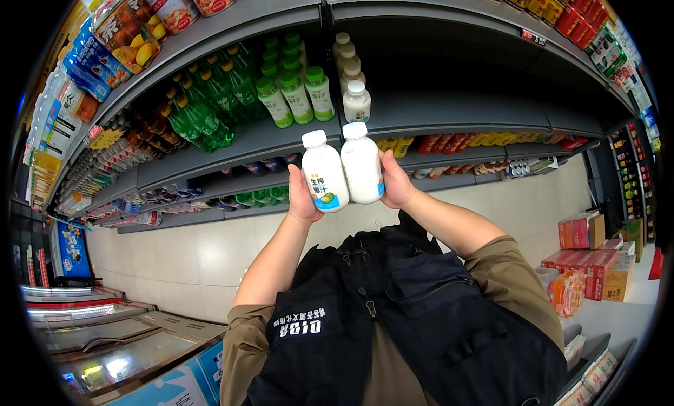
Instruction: The person repeatedly picks up white bottles from the floor, holds them up to view the labels, and places them on a refrigerated shelf among other beverages. The action is performed multiple times in a repetitive loop.
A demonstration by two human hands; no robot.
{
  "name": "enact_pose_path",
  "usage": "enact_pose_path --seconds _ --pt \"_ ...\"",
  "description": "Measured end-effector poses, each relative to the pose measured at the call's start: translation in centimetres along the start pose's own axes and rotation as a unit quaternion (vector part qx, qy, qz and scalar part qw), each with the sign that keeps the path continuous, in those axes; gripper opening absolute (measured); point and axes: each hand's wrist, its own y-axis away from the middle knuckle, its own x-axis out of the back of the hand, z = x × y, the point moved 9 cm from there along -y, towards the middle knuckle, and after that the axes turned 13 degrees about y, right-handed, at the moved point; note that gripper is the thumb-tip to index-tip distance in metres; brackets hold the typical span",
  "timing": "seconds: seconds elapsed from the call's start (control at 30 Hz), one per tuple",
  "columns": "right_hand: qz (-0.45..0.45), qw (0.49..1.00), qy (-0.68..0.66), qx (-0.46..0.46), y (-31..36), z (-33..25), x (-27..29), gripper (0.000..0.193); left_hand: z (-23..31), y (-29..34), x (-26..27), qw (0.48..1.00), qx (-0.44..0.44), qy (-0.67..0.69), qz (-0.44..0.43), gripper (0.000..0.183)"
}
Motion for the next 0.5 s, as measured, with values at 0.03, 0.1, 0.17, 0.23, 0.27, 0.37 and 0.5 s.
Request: enact_pose_path --seconds 0.03,0.1,0.17,0.23,0.27,0.37,0.5 --pt "0.002 1.0 0.002 0.002 -0.1 -0.1 0.1 0.075 0.0 -0.1 -0.1 1.0 0.001 -0.001 -0.003 0.087" --pt "-0.011 1.0 -0.025 0.009 -0.4 -0.1 0.4 0.071 0.0 -0.5 -0.1 1.0 0.003 -0.009 0.005 0.088" --pt "-0.01 0.999 -0.027 0.017 -0.5 -0.1 0.8 0.066 -0.1 -0.8 0.2 1.0 0.004 -0.008 0.014 0.088" --pt "0.001 1.0 0.001 0.03 -0.7 -0.8 1.4 0.064 -0.5 -1.7 0.9 1.0 0.001 0.0 0.015 0.087" --pt "0.001 1.0 -0.017 0.018 -0.7 -0.8 1.4 0.068 -0.5 -2.0 1.6 1.0 -0.01 -0.027 -0.006 0.086" --pt "0.0 1.0 -0.004 0.027 -1.0 -1.1 2.9 0.073 -0.9 -2.4 0.5 0.995 -0.024 -0.064 -0.077 0.087" --pt "0.074 0.992 0.04 0.097 -1.5 -5.3 6.4 0.078 -1.6 -2.5 -2.9 0.993 -0.027 -0.085 -0.074 0.097"
